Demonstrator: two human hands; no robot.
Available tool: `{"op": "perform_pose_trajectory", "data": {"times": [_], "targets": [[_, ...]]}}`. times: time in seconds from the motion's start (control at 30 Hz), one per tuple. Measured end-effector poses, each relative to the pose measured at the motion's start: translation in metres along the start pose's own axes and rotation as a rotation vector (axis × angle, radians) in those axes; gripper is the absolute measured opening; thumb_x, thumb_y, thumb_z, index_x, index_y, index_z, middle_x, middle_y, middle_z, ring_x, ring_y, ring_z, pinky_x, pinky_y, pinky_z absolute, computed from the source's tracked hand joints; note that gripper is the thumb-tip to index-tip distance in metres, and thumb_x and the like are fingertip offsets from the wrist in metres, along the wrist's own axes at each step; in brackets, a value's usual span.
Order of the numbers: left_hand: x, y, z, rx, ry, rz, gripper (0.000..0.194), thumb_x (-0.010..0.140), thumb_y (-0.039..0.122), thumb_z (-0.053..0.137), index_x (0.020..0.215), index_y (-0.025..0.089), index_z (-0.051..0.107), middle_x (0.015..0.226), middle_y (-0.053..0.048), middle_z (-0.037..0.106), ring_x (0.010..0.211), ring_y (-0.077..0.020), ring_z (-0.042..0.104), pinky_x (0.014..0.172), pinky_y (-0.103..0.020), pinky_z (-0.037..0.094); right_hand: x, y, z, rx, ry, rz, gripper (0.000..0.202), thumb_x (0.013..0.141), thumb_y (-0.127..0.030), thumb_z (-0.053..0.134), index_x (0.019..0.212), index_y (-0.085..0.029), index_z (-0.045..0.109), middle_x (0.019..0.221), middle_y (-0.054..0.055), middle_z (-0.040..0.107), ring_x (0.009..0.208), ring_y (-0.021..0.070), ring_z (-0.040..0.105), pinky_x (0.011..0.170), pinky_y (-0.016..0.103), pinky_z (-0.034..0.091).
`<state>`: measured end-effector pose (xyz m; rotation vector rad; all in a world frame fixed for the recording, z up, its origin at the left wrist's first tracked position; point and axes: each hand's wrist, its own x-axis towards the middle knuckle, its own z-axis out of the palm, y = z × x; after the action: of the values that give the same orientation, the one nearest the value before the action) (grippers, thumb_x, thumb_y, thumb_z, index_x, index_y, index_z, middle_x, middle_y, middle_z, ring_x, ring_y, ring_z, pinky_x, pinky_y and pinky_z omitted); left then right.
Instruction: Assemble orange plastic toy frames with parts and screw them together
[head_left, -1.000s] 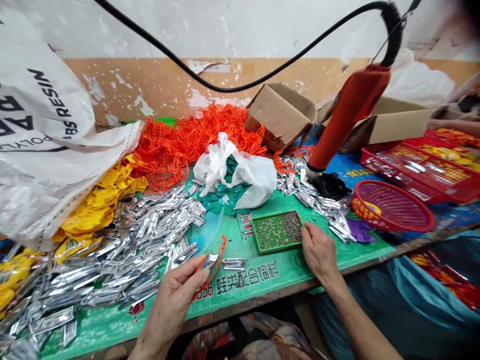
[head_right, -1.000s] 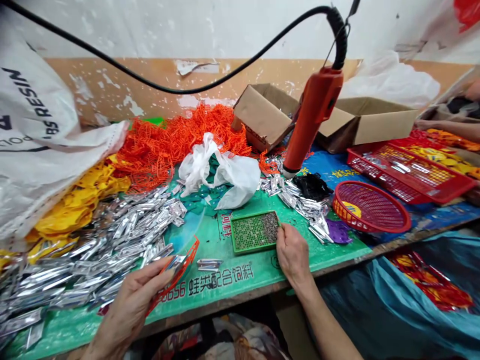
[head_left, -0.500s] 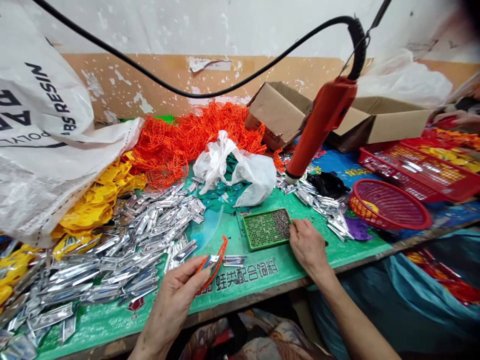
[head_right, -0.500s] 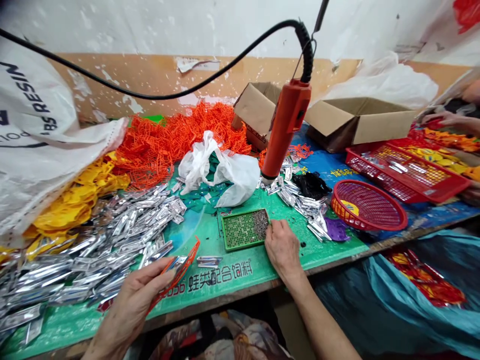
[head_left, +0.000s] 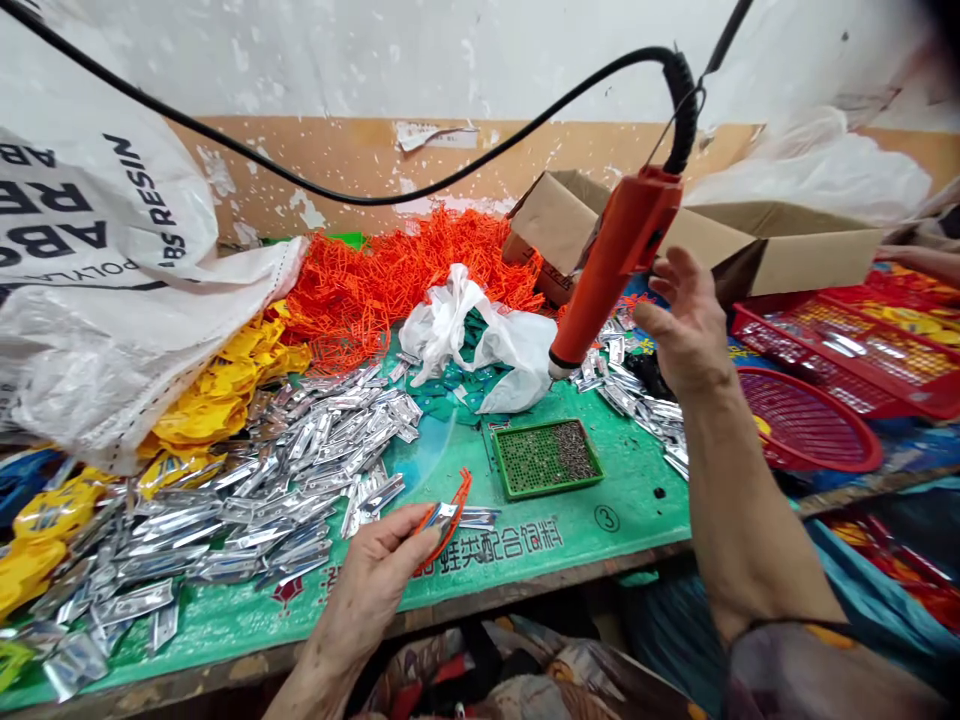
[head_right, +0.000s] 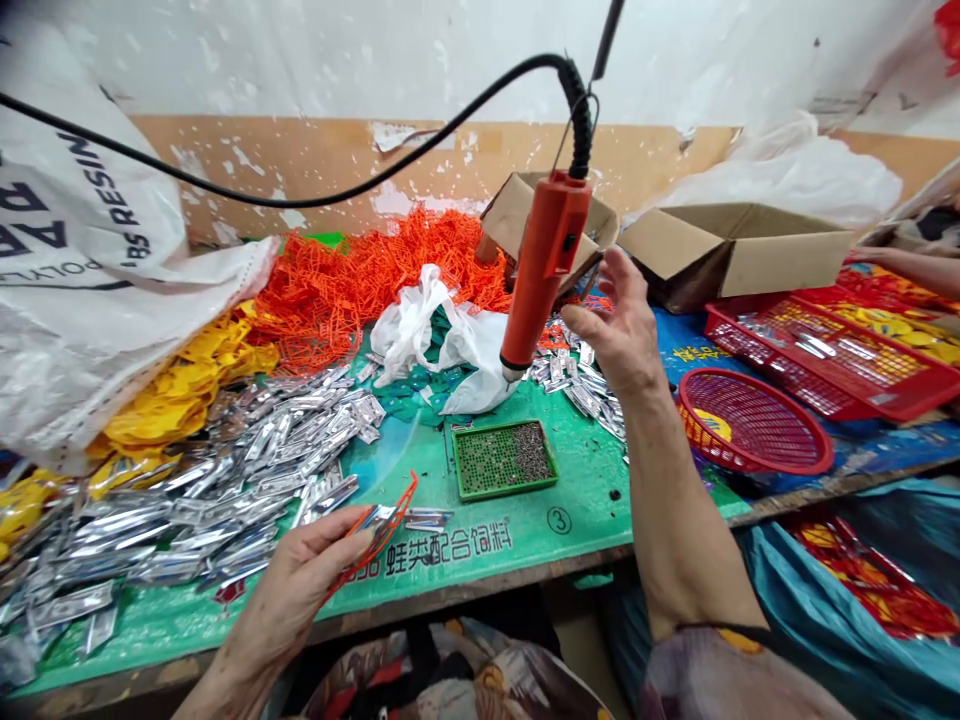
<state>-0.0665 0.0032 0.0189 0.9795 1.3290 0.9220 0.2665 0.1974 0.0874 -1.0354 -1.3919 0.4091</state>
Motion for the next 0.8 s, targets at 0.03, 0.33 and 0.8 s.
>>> {"op": "perform_pose_trajectory", "data": {"times": [0.03, 0.33, 0.8], "targets": [[-0.001, 0.001, 0.002, 0.004, -0.003, 0.004, 0.030, 0.078, 0.037, 0.069, 0.099, 0.018, 0.079, 0.090, -0.006, 0.076, 0.079, -0.0201, 0.063, 0.072, -0.028, 0.048, 0.012, -0.004, 0.009, 0.119, -0.064, 0.009, 0.064, 0.069, -0.027, 0.077, 0.130, -0.025, 0.055, 0.134, 0.011, 0.059, 0.118, 0.0207, 0.058, 0.081, 0.033, 0.050], [-0.005, -0.004, -0.003, -0.031, -0.003, -0.010, 0.029, 0.078, 0.035, 0.070, 0.101, 0.020, 0.079, 0.093, -0.005, 0.077, 0.082, -0.0194, 0.064, 0.074, -0.026, 0.048, 0.023, -0.051, 0.061, 0.421, -0.244, 0.276, 0.036, 0.067, -0.014, 0.074, 0.100, -0.014, 0.061, 0.081, -0.002, 0.071, 0.060, 0.0099, 0.066, 0.062, 0.030, 0.053], [0.002, -0.006, -0.002, 0.010, -0.005, -0.032, 0.033, 0.076, 0.042, 0.072, 0.101, 0.021, 0.079, 0.092, -0.004, 0.078, 0.083, -0.0212, 0.066, 0.075, -0.026, 0.049, -0.079, -0.043, 0.072, 0.383, -0.036, 0.299, 0.039, 0.059, -0.025, 0.080, 0.092, -0.018, 0.059, 0.061, -0.006, 0.061, 0.049, 0.0120, 0.056, 0.051, 0.030, 0.049]]}}
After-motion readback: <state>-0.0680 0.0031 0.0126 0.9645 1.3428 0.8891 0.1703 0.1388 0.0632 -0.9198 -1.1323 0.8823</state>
